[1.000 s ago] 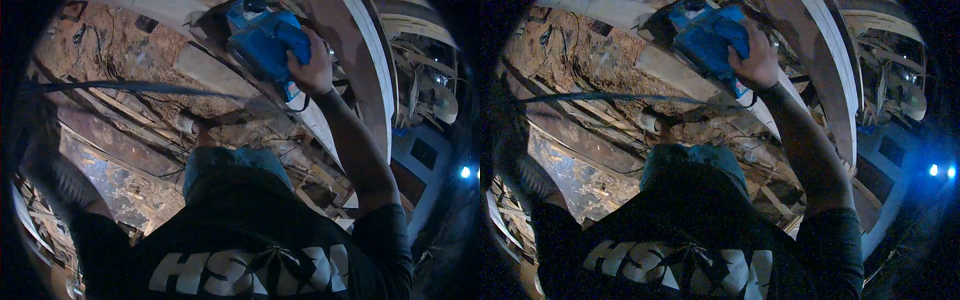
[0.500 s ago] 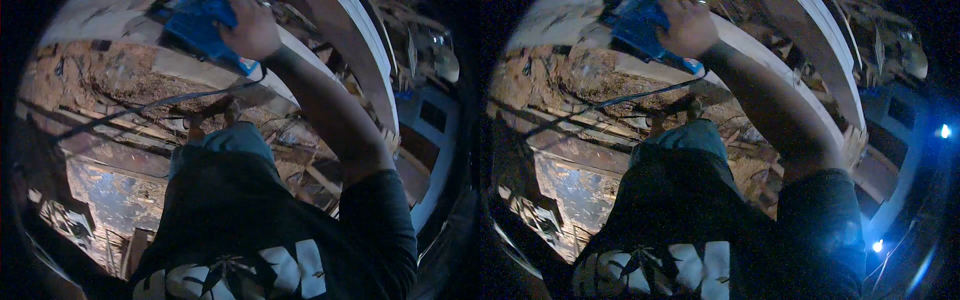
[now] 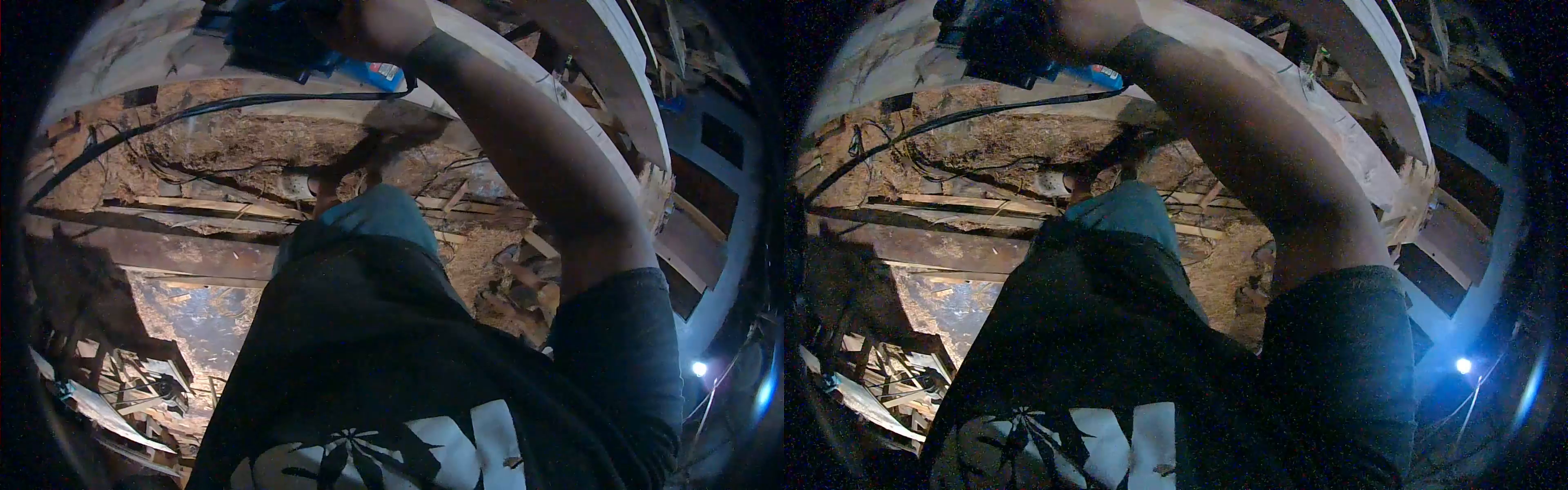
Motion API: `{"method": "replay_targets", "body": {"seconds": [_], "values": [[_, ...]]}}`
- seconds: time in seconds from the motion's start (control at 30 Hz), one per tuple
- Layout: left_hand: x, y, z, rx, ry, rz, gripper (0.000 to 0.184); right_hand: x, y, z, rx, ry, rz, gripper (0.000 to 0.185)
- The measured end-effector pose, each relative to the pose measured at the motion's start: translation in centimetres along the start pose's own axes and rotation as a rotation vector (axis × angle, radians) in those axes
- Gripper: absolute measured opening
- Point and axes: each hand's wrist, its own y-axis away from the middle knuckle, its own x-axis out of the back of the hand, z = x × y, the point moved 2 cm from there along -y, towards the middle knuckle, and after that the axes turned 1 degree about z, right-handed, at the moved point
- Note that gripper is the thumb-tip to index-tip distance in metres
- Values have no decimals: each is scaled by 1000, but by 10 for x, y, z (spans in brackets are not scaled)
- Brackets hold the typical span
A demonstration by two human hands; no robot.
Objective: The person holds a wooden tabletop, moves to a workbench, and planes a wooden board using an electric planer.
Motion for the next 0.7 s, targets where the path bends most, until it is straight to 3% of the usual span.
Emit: {"method": "replay_targets", "body": {"seconds": [0.13,0.23,0.3,0.33,0.4,0.5,0.63,0.7], "values": [[-8,8,-9,15,25,-39,10,-30,-3,16,-28,138,77,85],[-27,24,-8,62,89,-93,10,-19,-2,15,-7,10,16,87],[-48,41,4,128,170,-157,11,-10,-3,0,20,-1,235,64],[-55,50,14,173,225,-188,12,-15,-4,2,89,12,314,65],[-76,70,41,270,377,-267,14,-7,-3,-2,-50,-103,143,64],[-101,100,111,300,636,-415,17,-7,-3,-5,27,-165,250,57],[-77,125,258,182,869,-704,27,4,-5,-7,-36,-243,99,50],[-88,150,306,102,767,-707,14,13,-8,-14,-36,-302,80,47]]}}
